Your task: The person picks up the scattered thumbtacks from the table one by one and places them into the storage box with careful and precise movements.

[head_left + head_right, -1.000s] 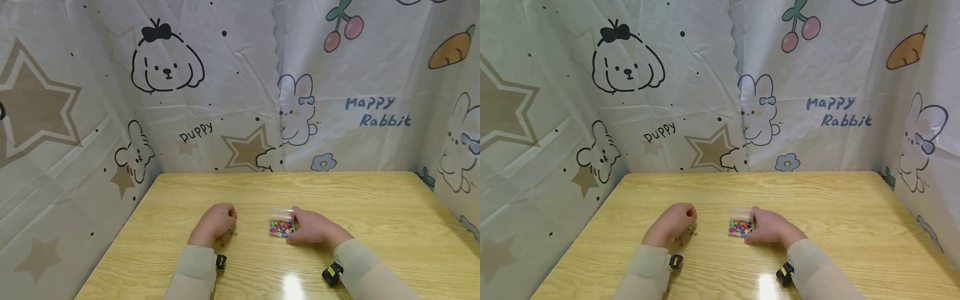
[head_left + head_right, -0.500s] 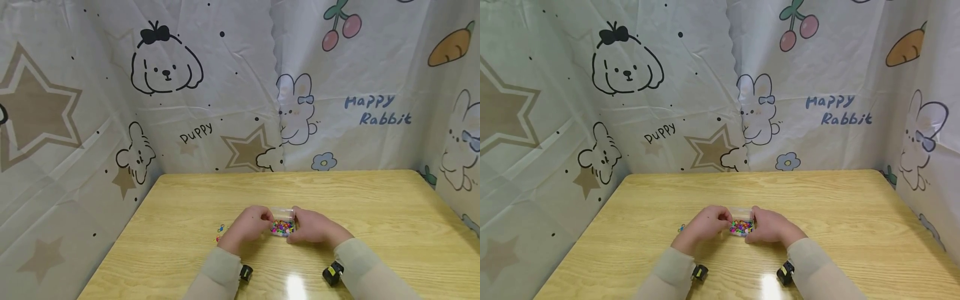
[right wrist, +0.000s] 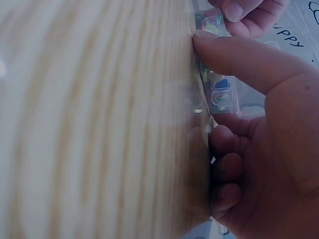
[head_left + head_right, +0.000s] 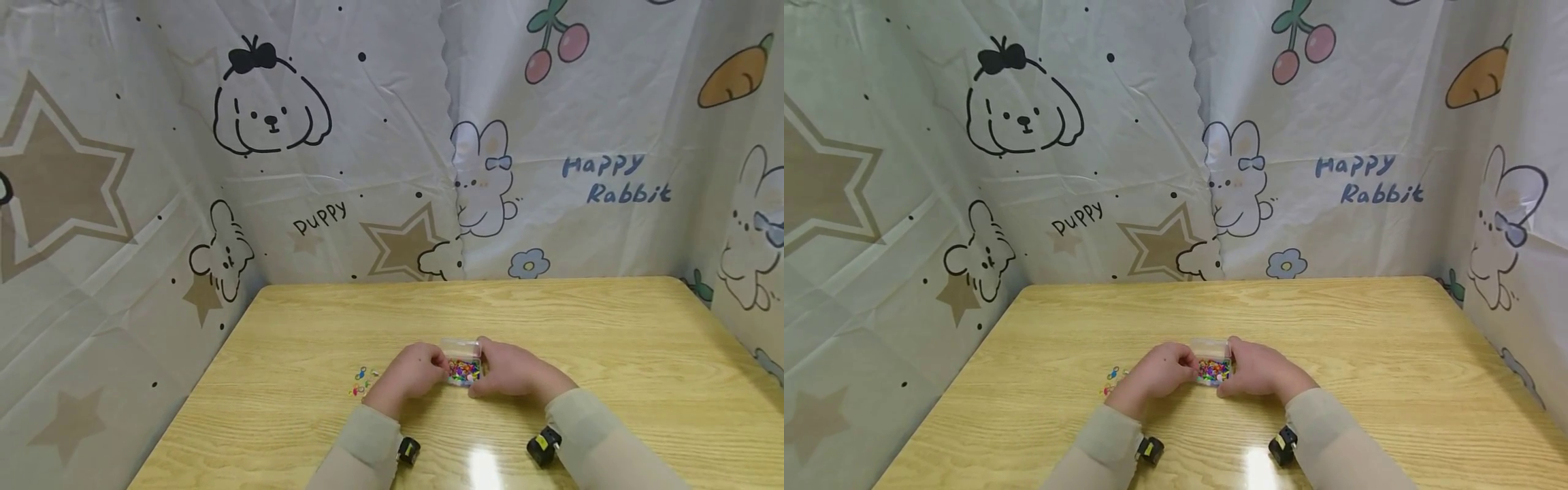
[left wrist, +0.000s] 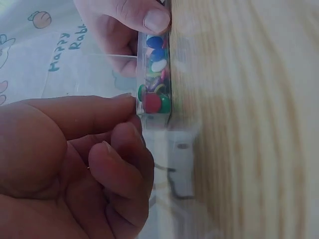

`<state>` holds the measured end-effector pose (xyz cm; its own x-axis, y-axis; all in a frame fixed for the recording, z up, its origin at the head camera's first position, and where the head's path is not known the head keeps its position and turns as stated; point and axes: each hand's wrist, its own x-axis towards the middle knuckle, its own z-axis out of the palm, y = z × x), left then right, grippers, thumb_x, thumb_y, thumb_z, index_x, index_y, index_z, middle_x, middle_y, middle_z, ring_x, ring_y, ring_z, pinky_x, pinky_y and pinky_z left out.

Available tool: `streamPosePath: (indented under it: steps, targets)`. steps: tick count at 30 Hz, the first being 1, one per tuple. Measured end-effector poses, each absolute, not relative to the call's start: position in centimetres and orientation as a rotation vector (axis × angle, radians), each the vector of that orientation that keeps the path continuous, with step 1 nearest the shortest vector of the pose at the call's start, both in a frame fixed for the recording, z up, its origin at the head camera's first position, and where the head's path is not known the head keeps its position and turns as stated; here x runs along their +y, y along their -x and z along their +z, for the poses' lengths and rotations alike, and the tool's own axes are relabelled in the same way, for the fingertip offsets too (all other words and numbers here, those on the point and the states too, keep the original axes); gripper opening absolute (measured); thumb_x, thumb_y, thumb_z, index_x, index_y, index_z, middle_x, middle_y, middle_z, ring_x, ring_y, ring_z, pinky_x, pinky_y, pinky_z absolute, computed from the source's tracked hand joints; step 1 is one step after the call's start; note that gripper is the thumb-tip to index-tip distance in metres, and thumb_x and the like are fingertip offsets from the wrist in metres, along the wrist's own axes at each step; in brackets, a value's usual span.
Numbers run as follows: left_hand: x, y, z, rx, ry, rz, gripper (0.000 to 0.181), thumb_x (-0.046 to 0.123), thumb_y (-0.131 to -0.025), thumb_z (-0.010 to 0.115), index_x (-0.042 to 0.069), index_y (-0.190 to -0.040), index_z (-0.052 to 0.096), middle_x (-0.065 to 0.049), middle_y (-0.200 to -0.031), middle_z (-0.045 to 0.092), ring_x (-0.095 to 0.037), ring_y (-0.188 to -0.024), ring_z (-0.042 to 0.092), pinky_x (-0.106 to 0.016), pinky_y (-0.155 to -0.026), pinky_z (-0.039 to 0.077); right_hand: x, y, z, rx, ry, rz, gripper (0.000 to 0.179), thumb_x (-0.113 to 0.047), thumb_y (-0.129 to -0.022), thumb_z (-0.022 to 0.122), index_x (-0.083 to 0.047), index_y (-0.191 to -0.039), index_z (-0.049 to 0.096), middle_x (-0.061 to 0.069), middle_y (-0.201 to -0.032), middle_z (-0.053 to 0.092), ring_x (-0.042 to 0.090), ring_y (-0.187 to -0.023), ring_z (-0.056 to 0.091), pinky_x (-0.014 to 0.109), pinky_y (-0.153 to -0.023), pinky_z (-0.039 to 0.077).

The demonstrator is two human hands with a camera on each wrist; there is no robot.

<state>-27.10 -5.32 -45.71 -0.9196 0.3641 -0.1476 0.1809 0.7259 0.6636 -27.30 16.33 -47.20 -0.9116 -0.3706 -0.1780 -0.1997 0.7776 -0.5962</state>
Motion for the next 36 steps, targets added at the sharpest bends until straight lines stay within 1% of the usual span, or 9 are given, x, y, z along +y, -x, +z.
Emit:
streamPosePath:
  steps: [4,10,18,26,31,34,36]
  targets:
    - [-5.8,27.0,-45.5,2.681,-0.42,0.972,0.013,0.014,-0.094,0.07,0.018,-0.082,0.066,0.005,-0.083,0.06,-0.016,-0.076,0.054,-0.036,-0.069,0.045,16.3,27.2,-47.4,2.682,0.442,-0.866,0.061,-0.039,-0.071,0.089,-0.016,-0.115,0.054,-0.002,-0.098,0.061,0.018,-0.083,0.055,0.042,-0.079,0.048]
    - [-8.2,27.2,-44.6,2.768,-0.411,0.908,0.01,0.013,-0.099,0.064,0.016,-0.09,0.065,0.003,-0.088,0.061,-0.018,-0.079,0.055,-0.038,-0.072,0.047,16.2,27.2,-47.6,2.667,0.428,-0.868,0.062,-0.039,-0.072,0.089,-0.016,-0.117,0.053,-0.003,-0.096,0.06,0.016,-0.084,0.056,0.043,-0.083,0.049]
    - [-12.8,28.0,-44.0,2.92,-0.288,0.697,0.005,0.013,-0.099,0.061,0.015,-0.097,0.066,0.001,-0.088,0.063,-0.018,-0.068,0.054,-0.037,-0.062,0.046,16.2,27.4,-47.6,2.684,0.44,-0.84,0.062,-0.039,-0.072,0.088,-0.016,-0.118,0.053,-0.004,-0.095,0.06,0.016,-0.083,0.056,0.043,-0.082,0.049]
    - [-15.8,28.5,-44.0,2.996,-0.146,0.6,0.008,0.008,-0.096,0.063,0.014,-0.09,0.063,0.0,-0.086,0.061,-0.019,-0.069,0.052,-0.036,-0.061,0.042,16.2,27.4,-47.5,2.698,0.443,-0.835,0.062,-0.039,-0.071,0.088,-0.015,-0.117,0.053,-0.003,-0.094,0.06,0.017,-0.083,0.055,0.044,-0.083,0.049]
    - [-16.0,28.6,-44.2,2.955,-0.143,0.584,0.013,0.01,-0.095,0.066,0.015,-0.084,0.061,0.002,-0.079,0.059,-0.018,-0.068,0.053,-0.036,-0.06,0.042,16.2,27.3,-47.4,2.698,0.439,-0.845,0.063,-0.039,-0.07,0.088,-0.015,-0.116,0.053,-0.003,-0.095,0.06,0.017,-0.083,0.055,0.044,-0.083,0.049]
    - [-15.9,28.5,-44.3,2.928,-0.136,0.573,0.016,0.009,-0.095,0.065,0.016,-0.081,0.061,0.001,-0.077,0.058,-0.018,-0.066,0.052,-0.035,-0.059,0.042,16.2,27.3,-47.3,2.696,0.434,-0.845,0.062,-0.039,-0.07,0.088,-0.015,-0.116,0.053,-0.003,-0.095,0.06,0.017,-0.083,0.055,0.044,-0.083,0.049]
    - [-15.8,28.5,-44.4,2.918,-0.125,0.562,0.018,0.008,-0.096,0.062,0.016,-0.081,0.061,0.001,-0.076,0.057,-0.018,-0.065,0.052,-0.035,-0.059,0.041,16.1,27.3,-47.3,2.692,0.435,-0.843,0.062,-0.039,-0.071,0.088,-0.015,-0.116,0.053,-0.003,-0.095,0.06,0.017,-0.084,0.055,0.044,-0.083,0.049]
